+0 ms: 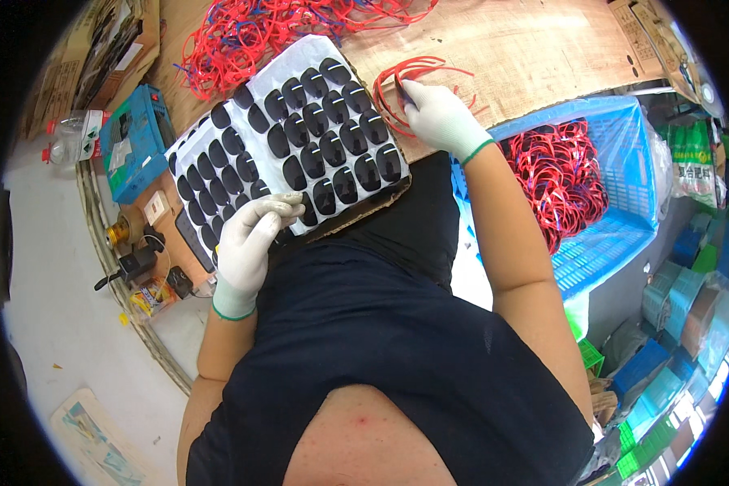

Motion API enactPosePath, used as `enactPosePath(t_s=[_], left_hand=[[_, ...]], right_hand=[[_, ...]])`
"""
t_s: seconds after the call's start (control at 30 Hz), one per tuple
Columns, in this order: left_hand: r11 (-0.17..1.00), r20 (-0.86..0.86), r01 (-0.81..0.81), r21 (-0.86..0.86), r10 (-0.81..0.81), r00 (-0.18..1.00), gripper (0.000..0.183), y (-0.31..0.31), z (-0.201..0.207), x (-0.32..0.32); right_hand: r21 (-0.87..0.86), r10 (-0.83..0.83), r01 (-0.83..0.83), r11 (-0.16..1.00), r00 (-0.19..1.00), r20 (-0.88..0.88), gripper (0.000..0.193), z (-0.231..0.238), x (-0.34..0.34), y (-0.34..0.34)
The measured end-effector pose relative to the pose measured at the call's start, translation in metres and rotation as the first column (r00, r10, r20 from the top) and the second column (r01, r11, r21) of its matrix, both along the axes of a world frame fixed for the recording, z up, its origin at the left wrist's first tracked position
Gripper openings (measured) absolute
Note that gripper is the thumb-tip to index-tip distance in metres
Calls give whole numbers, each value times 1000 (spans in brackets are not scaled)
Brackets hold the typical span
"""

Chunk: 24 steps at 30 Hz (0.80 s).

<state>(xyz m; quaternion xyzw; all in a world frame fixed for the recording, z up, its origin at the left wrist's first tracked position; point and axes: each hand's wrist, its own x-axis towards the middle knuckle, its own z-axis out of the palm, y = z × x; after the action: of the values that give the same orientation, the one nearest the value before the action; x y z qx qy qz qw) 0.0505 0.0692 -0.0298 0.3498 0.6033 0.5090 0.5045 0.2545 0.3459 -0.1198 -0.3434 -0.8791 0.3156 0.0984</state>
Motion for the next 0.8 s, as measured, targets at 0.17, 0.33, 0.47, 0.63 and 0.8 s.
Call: enactPosePath(t_s=[0.17,0.33,0.47,0.63,0.8], left_hand=[[1000,-4,12,8,-12,1000,26,1,0,0],[1000,-38,13,-19,-14,999,26,-2,0,-3],[1000,-15,13,-19,-13,1000,25,-2,-3,-2],[999,23,33,-19,-32,999,25,2,-8,0],[999,22,15,-42,-14,1000,25,-2,-7,-1]], right_hand=[[128,-50,37,991,993,105,30,-3,-7,7],[280,-191,168,945,980,59,30,7,2,12],[310,-327,252,917,919,220,29,19,5,13],[227,-214,147,963,927,307,28,-5,-2,17],[114,-59,16,993,922,382,41,13,-14,11]])
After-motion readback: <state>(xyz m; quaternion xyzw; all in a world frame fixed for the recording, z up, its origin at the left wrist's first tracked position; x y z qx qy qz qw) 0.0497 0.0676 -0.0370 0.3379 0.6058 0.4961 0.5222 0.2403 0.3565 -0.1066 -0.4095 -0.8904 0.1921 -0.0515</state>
